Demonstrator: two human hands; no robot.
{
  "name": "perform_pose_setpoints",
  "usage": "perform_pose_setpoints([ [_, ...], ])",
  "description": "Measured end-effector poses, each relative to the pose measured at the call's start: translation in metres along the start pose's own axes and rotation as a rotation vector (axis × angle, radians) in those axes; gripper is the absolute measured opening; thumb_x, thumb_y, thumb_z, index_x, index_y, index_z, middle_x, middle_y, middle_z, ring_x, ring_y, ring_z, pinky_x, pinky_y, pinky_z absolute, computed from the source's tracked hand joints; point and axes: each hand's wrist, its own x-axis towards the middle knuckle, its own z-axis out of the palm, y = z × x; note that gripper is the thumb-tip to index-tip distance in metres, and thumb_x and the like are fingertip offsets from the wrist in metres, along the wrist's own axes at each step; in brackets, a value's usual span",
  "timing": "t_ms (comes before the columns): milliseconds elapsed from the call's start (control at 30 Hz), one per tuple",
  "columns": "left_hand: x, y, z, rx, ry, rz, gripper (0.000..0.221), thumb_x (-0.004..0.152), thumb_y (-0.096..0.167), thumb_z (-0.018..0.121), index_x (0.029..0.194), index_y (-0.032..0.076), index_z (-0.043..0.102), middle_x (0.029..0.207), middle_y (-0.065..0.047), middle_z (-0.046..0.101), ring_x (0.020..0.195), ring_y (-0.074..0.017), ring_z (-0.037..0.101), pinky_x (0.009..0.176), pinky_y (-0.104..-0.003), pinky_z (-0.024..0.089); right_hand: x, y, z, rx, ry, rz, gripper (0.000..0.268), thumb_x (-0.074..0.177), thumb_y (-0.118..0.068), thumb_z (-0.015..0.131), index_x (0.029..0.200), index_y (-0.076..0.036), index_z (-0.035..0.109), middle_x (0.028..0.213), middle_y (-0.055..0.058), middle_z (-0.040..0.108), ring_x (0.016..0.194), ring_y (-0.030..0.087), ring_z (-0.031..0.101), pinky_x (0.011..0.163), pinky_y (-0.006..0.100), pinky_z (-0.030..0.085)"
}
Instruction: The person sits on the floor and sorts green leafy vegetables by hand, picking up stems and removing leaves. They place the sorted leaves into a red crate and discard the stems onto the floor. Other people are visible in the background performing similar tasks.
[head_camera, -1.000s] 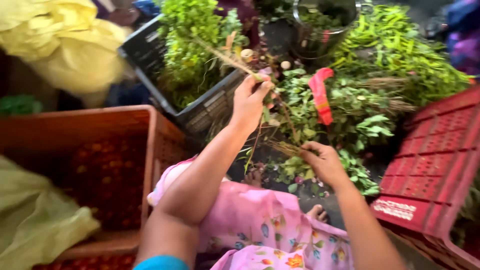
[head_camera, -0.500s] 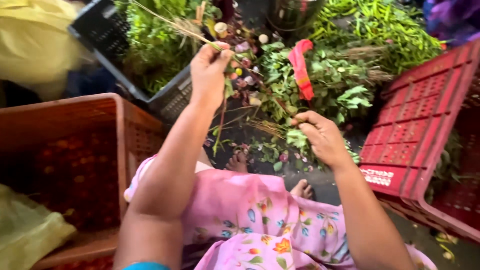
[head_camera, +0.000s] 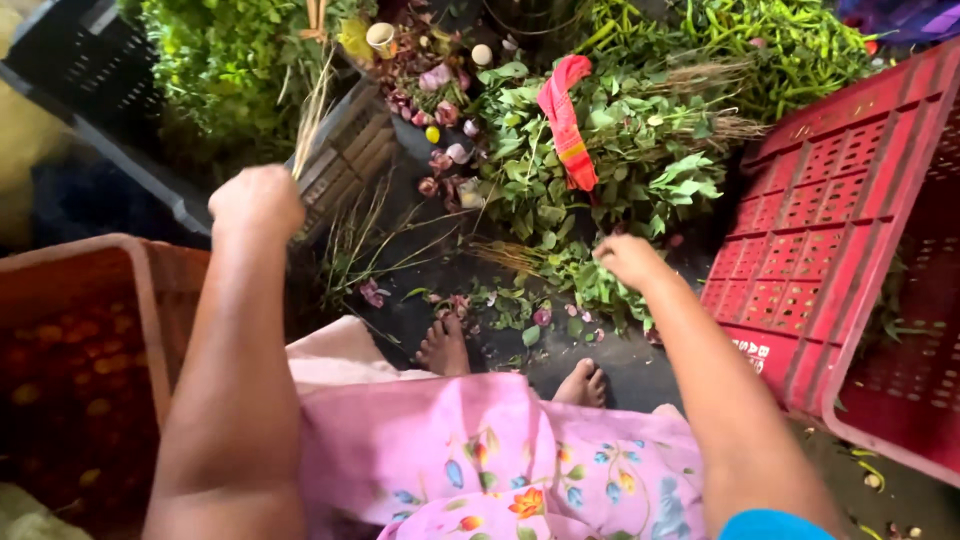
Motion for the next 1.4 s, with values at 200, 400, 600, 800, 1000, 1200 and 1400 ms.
perform_pose_setpoints([
  [200, -0.006, 0.02, 0.003, 0.018, -0.087, 0.067, 0.053, 0.083, 0.045, 0.081, 0.117, 0.005, 0.073, 0.121, -0.019, 0.071, 0.115, -0.0364, 0.067, 0.094, -0.048, 0.055, -0.019, 0.088, 0.109, -0.282, -0.122, 0.473, 0.04, 0.103, -0.022, 0.039, 0.135, -0.009, 0.06, 0.118, 0.027, 0.069, 0.107, 0.045, 0.068, 0.094, 0.055, 0.051],
  [400, -0.008, 0.062, 0.009, -0.029, -0.078, 0.359, 0.055, 0.086, 0.048, 0.077, 0.117, 0.004, 0.066, 0.119, -0.019, 0.069, 0.116, -0.0377, 0.063, 0.095, -0.05, 0.051, -0.021, 0.072, 0.081, -0.296, -0.025, 0.47, 0.036, 0.103, -0.021, 0.039, 0.121, -0.005, 0.067, 0.117, 0.027, 0.068, 0.107, 0.046, 0.067, 0.094, 0.057, 0.051],
  [600, -0.015, 0.08, 0.033, -0.02, -0.213, 0.447, 0.047, 0.084, 0.043, 0.076, 0.111, 0.005, 0.073, 0.117, -0.017, 0.072, 0.114, -0.0367, 0.066, 0.095, -0.048, 0.054, 0.012, 0.078, -0.051, -0.013, 0.071, 0.272, 0.032, 0.088, -0.024, 0.063, 0.111, -0.003, 0.07, 0.1, 0.027, 0.072, 0.092, 0.045, 0.07, 0.085, 0.053, 0.055],
  [800, -0.031, 0.116, 0.066, -0.169, -0.155, 0.704, 0.057, 0.081, 0.051, 0.079, 0.11, 0.002, 0.073, 0.112, -0.02, 0.071, 0.107, -0.0391, 0.068, 0.094, -0.047, 0.054, -0.024, 0.056, -0.092, -0.158, 0.224, 0.13, 0.027, 0.088, -0.024, 0.069, 0.1, 0.0, 0.075, 0.095, 0.025, 0.071, 0.087, 0.039, 0.068, 0.078, 0.046, 0.053],
  [1000, -0.062, 0.177, 0.078, -1.18, -0.641, 0.516, 0.082, 0.084, 0.041, 0.083, 0.144, -0.001, 0.046, 0.12, -0.011, 0.067, 0.099, -0.0248, 0.071, 0.088, -0.04, 0.059, -0.065, -0.006, -0.102, 0.265, 0.206, 0.2, 0.026, 0.088, -0.019, 0.067, 0.104, 0.0, 0.071, 0.087, 0.018, 0.076, 0.078, 0.027, 0.07, 0.073, 0.041, 0.054],
  [1200, -0.074, 0.19, 0.052, -1.948, -0.589, 0.547, 0.049, 0.094, 0.021, 0.071, 0.137, 0.009, 0.053, 0.115, -0.003, 0.068, 0.101, -0.013, 0.065, 0.083, -0.031, 0.054, -0.103, -0.095, -0.083, 0.281, 0.184, 0.012, 0.025, 0.09, -0.016, 0.063, 0.105, 0.0, 0.074, 0.087, 0.014, 0.075, 0.077, 0.019, 0.066, 0.074, 0.035, 0.053],
  [1400, -0.087, 0.166, 0.029, -2.046, -0.492, 0.668, 0.02, 0.105, 0.017, 0.062, 0.116, 0.002, 0.068, 0.102, -0.003, 0.069, 0.093, -0.013, 0.066, 0.081, -0.032, 0.057, -0.131, -0.163, -0.076, 0.544, 0.167, 0.014, 0.032, 0.092, -0.011, 0.059, 0.121, -0.002, 0.07, 0.096, 0.008, 0.076, 0.081, 0.016, 0.064, 0.075, 0.031, 0.052],
])
